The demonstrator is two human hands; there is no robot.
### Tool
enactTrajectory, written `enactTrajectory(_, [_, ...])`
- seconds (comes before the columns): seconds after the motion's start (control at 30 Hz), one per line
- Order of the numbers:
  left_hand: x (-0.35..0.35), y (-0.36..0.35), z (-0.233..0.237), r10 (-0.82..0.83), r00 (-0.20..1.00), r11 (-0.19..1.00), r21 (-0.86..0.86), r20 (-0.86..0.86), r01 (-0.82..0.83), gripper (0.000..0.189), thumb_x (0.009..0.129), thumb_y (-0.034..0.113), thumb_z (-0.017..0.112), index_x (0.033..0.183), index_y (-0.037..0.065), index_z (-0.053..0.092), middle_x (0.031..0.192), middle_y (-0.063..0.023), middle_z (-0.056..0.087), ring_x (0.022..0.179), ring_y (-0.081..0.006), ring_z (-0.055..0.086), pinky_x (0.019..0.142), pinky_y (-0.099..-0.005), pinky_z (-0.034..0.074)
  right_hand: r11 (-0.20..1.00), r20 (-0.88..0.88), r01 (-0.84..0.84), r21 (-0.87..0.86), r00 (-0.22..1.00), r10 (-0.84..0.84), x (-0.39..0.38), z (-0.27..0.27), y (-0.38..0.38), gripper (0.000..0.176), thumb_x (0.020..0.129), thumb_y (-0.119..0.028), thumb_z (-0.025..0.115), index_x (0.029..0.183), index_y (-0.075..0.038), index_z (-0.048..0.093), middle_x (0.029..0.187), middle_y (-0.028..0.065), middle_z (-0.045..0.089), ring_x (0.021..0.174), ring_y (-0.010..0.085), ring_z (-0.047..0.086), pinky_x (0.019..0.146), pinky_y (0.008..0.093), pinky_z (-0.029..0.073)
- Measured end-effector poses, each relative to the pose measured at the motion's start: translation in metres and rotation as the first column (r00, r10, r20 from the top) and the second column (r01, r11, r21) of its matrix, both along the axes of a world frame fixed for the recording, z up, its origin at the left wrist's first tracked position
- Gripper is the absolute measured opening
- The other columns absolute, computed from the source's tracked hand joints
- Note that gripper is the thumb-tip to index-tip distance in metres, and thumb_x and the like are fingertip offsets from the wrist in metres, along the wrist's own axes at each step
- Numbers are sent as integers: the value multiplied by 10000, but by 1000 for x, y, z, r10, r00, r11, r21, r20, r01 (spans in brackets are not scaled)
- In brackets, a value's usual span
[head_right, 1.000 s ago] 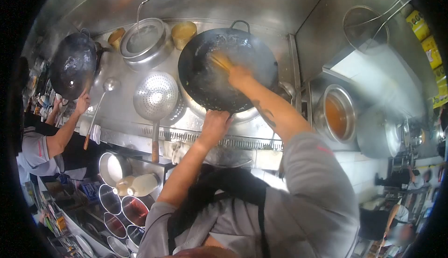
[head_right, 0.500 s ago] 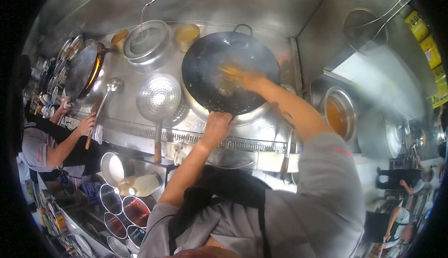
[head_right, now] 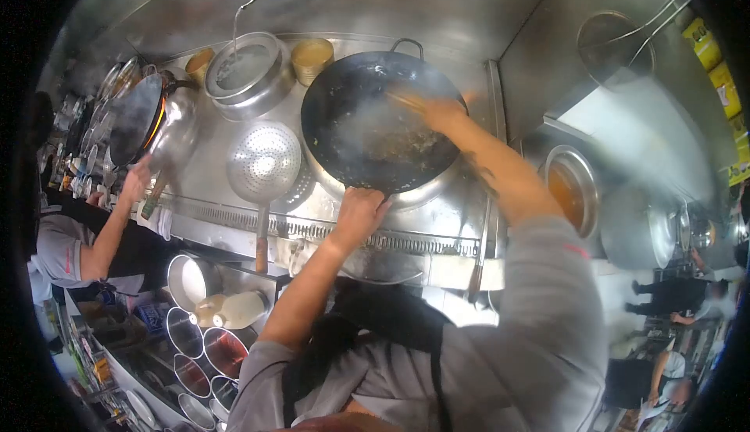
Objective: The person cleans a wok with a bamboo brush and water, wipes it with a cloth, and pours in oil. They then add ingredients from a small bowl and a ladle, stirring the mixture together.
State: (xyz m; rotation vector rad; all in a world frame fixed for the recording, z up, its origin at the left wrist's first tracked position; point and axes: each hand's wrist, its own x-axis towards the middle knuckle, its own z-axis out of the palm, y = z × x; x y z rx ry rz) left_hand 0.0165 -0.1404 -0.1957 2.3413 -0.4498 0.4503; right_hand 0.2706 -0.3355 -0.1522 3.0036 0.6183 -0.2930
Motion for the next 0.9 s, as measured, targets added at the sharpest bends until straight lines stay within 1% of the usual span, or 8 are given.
enactTrajectory(0.13, [-3,-3,4,-19,1000,1000,-18,-16,19,176,800,157,691,715,56,574,715,-116,606,724,-327,589,706,-438,408,999,-24,-10,53,1000,12,-28,-32,22,394,836,-331,617,1071,-17,655,972,218,686,920,382,667,835,468,528])
enactTrajectory(0.17, [-2,0,4,-23,999,1000,-14,-24,22,172,801,156,691,720,56,577,719,-116,609,725,-325,590,708,-437,408,991,-35,9,135,999,-5,-41,-32,10,370,837,-339,616,1035,-31,670,955,225,683,897,397,662,824,467,528])
enactTrajectory(0.27, [-2,-1,3,-6,1000,1000,-4,-18,6,166,801,153,692,730,56,578,727,-117,611,730,-322,591,711,-436,409,994,-2,0,105,1000,0,-40,-14,-40,343,828,-343,627,990,-46,688,910,223,685,871,398,664,810,472,527])
enactTrajectory(0.37, [-1,-1,-1,-12,1000,999,-40,-3,12,167,799,149,695,726,56,575,724,-117,610,734,-320,591,712,-433,409,992,83,45,122,995,-55,2,-6,-20,322,821,-338,632,955,-52,698,858,212,689,858,377,677,805,478,528])
enactTrajectory(0.5, [-2,0,4,-11,1000,1000,-20,0,11,173,795,147,696,725,56,566,716,-121,602,737,-323,589,709,-433,407,951,-189,110,288,980,-56,-6,-30,73,333,817,-349,624,953,-53,695,861,199,695,846,363,683,787,483,531])
enactTrajectory(0.7, [-1,-1,5,-15,1000,1000,-19,-11,15,166,789,140,692,733,51,562,718,-126,601,745,-331,589,711,-445,404,969,-52,-148,200,986,161,-62,-16,12,342,816,-329,616,954,-26,694,880,225,691,849,395,676,793,476,536])
enactTrajectory(0.8, [-1,0,6,-13,1000,1000,-1,-12,13,162,791,137,686,730,49,565,729,-129,604,748,-334,588,714,-447,405,998,-47,-6,66,999,10,-4,-15,29,368,820,-344,616,1001,-33,693,932,231,688,902,385,671,831,474,525])
enactTrajectory(0.9, [0,-4,3,-17,1000,1000,3,-14,17,161,798,139,681,729,48,567,737,-132,608,754,-335,588,718,-447,406,991,-77,64,117,995,-55,-36,-11,53,363,823,-353,611,999,-49,702,931,223,691,899,374,675,824,468,528])
